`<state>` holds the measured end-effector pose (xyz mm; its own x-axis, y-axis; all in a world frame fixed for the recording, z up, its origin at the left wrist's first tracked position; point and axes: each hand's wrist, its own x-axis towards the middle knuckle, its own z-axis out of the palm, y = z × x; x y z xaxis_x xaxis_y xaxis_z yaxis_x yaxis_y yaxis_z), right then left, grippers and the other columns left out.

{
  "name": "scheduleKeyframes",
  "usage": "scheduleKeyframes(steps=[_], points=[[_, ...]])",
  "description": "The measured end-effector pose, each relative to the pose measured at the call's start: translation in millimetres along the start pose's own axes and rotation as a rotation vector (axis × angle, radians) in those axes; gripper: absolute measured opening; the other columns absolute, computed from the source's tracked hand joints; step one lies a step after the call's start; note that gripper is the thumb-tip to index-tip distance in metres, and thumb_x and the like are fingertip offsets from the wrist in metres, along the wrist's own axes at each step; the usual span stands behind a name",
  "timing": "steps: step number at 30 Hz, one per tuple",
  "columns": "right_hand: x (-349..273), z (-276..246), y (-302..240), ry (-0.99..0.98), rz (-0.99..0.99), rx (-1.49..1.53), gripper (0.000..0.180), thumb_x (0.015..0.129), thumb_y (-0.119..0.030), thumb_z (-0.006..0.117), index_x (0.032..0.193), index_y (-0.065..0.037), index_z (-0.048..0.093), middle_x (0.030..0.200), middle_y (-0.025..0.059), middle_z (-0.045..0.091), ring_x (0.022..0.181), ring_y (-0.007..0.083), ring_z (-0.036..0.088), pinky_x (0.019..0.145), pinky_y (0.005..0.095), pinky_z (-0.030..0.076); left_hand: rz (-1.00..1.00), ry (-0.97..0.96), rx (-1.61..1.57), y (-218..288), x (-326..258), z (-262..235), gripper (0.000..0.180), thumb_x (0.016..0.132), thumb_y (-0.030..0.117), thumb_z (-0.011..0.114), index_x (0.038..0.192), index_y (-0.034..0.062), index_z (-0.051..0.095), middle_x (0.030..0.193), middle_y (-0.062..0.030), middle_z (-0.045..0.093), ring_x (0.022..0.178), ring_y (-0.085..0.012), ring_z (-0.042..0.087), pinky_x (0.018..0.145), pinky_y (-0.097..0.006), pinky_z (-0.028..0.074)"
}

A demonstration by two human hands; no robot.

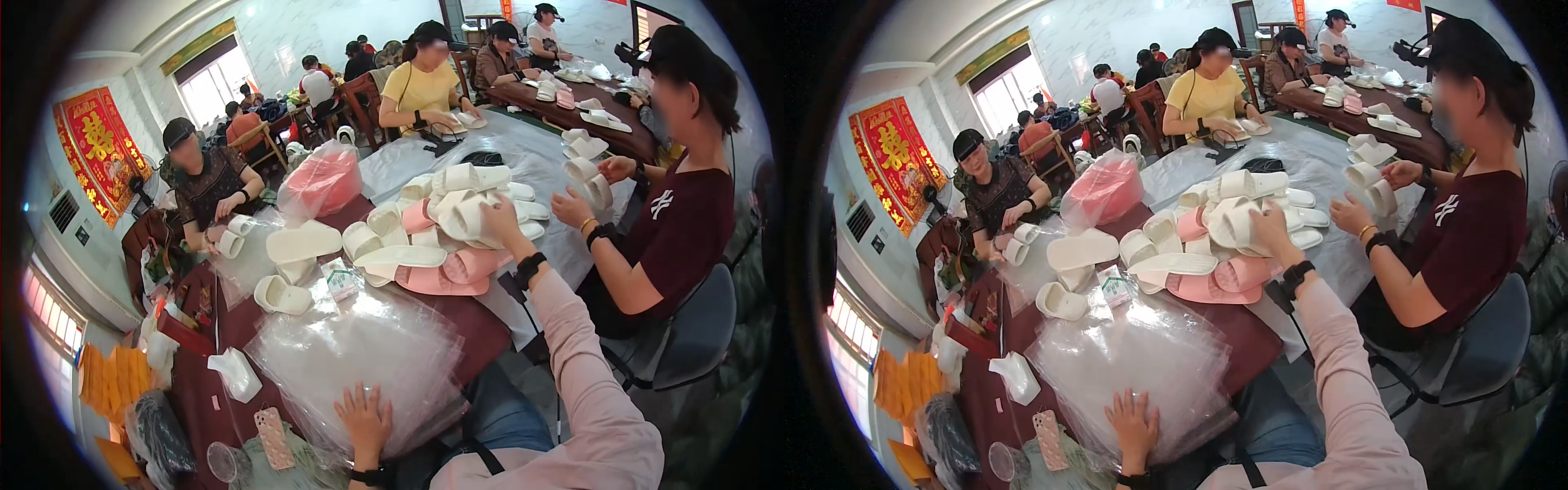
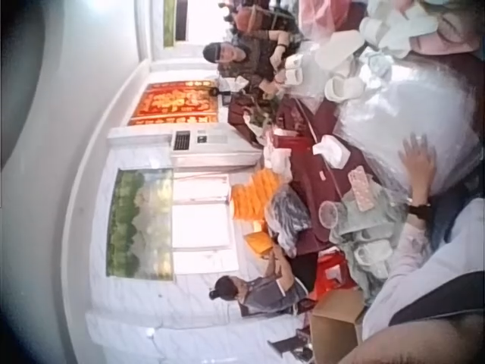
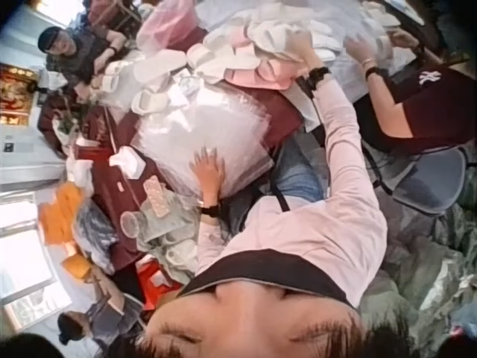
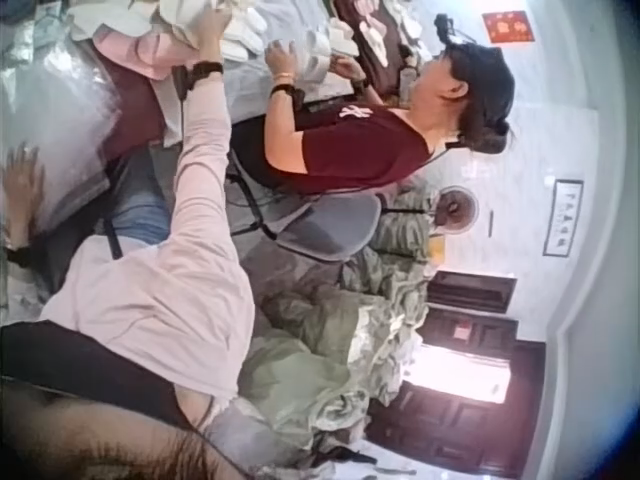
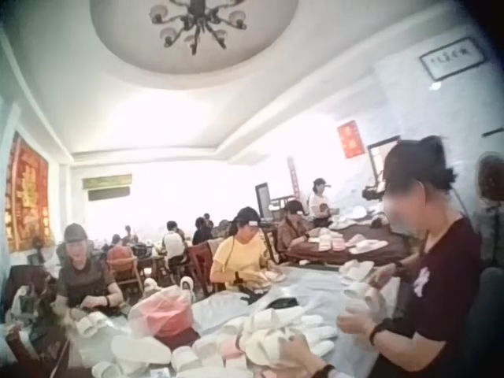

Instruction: Packing pairs of white sandals into plastic bags and placing them into a cardboard box.

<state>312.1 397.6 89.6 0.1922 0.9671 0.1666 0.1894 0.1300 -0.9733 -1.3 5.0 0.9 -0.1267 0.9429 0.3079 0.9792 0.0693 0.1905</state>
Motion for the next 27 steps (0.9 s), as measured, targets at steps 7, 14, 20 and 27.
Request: scheduleKeyframes(steps=[7,14,20,27], points=[[-74,1,5,-0.293,-0.103,0.121,0.029,0.087,-0.005,0.06,0.116,-0.003,0.056,0.093,0.0047,0.064,0.082,0.0097,0.059,0.071,0.0255,0.049,0.007,-0.001,0.002,-1,0,0,0.043,0.085,0.034,0.06,0.125,0.0179,0.058,0.138,-0.0165,0.045,0.131,-0.0429,0.034,0.107,-0.064,0.016],[-144,-15,9,-0.339,-0.107,0.313,0.035,0.088,0.001,0.058,0.122,-0.005,0.05,0.1,0.0058,0.063,0.089,0.0099,0.059,0.078,0.0251,0.047,0.008,0.02,-0.009,0,-3,2,0.044,0.085,0.034,0.06,0.125,0.0174,0.058,0.137,-0.0175,0.046,0.131,-0.0428,0.034,0.107,-0.065,0.015],[-203,-25,21,-0.598,-0.062,0.271,0.052,0.087,0.001,0.058,0.134,-0.008,0.038,0.091,0.0016,0.059,0.084,0.008,0.057,0.074,0.023,0.045,-0.007,-0.009,-0.002,-5,-6,4,0.044,0.085,0.034,0.059,0.125,0.0155,0.057,0.137,-0.0182,0.046,0.131,-0.0434,0.034,0.108,-0.065,0.014],[-237,-14,17,-0.533,-0.17,0.211,0.036,0.082,-0.004,0.066,0.116,-0.001,0.056,0.118,0.0063,0.054,0.115,0.0156,0.05,0.105,0.0353,0.031,0.002,0.03,0.017,-6,-6,6,0.043,0.083,0.034,0.062,0.123,0.0174,0.06,0.137,-0.0171,0.047,0.129,-0.0441,0.035,0.107,-0.065,0.016]])
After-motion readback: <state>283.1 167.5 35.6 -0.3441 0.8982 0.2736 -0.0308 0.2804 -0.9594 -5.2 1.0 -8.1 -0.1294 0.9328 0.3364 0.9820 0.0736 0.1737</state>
